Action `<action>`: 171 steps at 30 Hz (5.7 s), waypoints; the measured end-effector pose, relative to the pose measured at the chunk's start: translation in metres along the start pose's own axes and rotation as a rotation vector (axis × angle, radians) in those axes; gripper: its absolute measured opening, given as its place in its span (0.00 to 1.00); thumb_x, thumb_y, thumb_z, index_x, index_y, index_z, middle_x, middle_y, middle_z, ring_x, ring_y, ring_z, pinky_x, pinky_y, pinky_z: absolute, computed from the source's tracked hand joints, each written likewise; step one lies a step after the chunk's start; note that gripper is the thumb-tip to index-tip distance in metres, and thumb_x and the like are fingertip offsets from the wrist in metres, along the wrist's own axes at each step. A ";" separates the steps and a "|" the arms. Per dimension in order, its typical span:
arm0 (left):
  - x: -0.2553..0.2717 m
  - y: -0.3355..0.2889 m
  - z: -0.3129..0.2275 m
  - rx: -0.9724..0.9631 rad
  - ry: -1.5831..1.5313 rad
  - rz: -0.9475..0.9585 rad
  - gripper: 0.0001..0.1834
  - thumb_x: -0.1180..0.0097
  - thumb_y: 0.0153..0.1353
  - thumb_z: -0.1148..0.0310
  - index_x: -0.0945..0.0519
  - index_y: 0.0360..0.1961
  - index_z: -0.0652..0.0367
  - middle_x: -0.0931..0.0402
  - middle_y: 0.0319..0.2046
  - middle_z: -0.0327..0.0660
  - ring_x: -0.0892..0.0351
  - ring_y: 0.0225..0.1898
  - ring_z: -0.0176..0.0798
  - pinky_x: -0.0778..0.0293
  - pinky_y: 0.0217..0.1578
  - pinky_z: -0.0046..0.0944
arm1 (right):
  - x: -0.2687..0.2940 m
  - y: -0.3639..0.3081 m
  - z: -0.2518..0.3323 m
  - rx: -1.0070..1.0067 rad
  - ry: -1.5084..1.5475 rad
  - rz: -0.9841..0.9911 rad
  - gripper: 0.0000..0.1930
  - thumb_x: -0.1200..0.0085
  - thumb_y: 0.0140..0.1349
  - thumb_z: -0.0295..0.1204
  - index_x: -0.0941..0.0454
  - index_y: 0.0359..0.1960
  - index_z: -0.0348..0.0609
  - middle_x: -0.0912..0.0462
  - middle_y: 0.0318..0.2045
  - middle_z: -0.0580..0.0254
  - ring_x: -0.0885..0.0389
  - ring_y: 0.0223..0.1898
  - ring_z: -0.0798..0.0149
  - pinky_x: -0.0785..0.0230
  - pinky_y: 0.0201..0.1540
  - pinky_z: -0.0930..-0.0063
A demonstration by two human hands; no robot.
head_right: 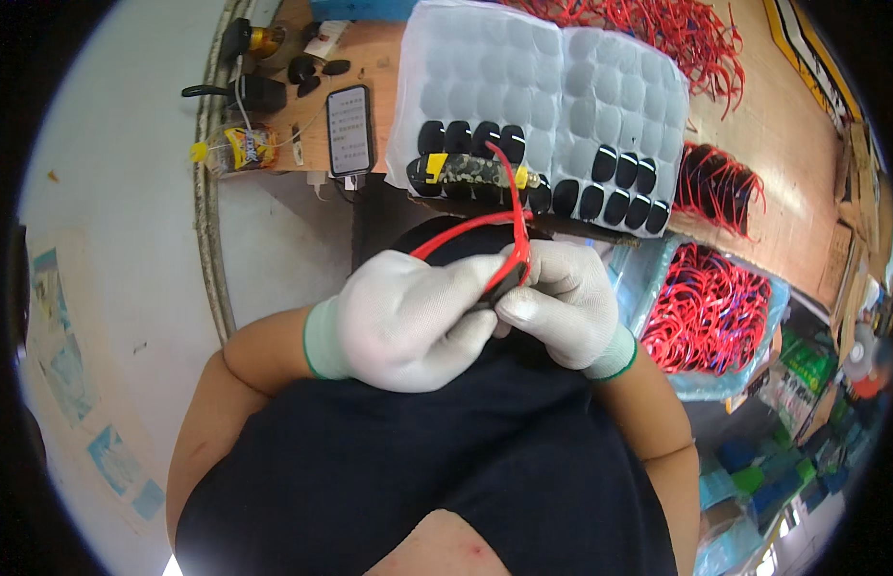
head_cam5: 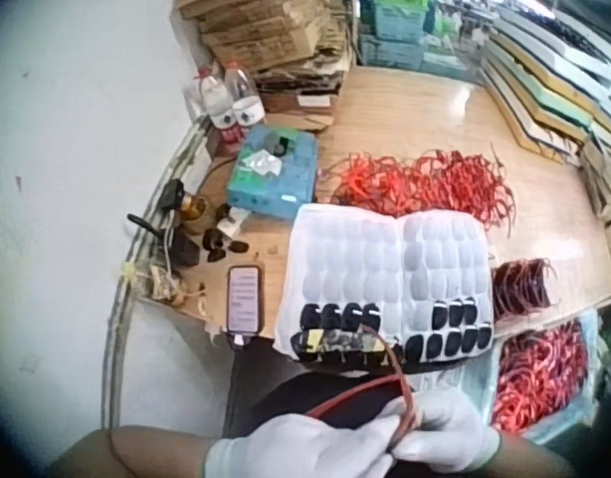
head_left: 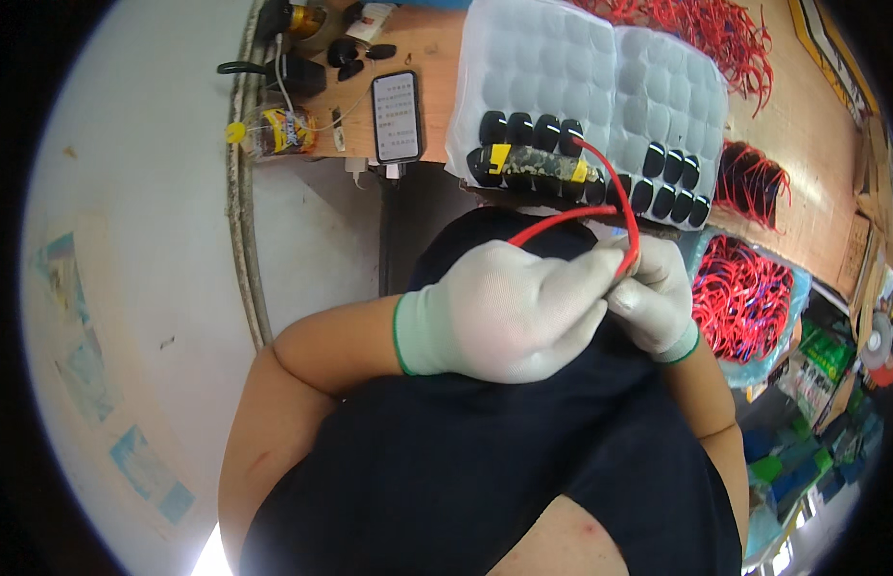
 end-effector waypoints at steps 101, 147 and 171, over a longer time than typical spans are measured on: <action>-0.012 0.037 0.090 0.741 -1.156 -0.195 0.14 0.54 0.75 0.61 0.20 0.45 0.59 0.21 0.28 0.38 0.25 0.28 0.32 0.28 0.36 0.34 | -0.010 0.029 0.083 0.669 -1.301 -0.329 0.09 0.42 0.57 0.25 0.28 0.20 0.42 0.28 0.15 0.53 0.23 0.18 0.47 0.32 0.24 0.57; -0.025 0.027 0.067 0.838 -0.850 -0.046 0.15 0.44 0.73 0.57 0.20 0.45 0.60 0.21 0.31 0.34 0.26 0.30 0.25 0.30 0.34 0.27 | -0.015 -0.012 0.036 0.379 -1.010 -0.543 0.09 0.45 0.68 0.24 0.24 0.28 0.37 0.23 0.18 0.51 0.19 0.20 0.52 0.29 0.26 0.64; -0.020 0.048 0.050 0.613 -0.571 0.042 0.15 0.47 0.75 0.65 0.23 0.55 0.66 0.20 0.45 0.39 0.20 0.43 0.30 0.22 0.47 0.33 | 0.014 -0.008 0.037 0.175 -0.326 -0.446 0.08 0.47 0.74 0.27 0.21 0.44 0.32 0.18 0.30 0.65 0.21 0.30 0.77 0.25 0.36 0.80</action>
Point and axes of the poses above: each hand's wrist, its own y-axis towards the middle knuckle, its own x-axis out of the back of the hand, z = x × y, the point moved 5 cm from there along y, towards the middle knuckle
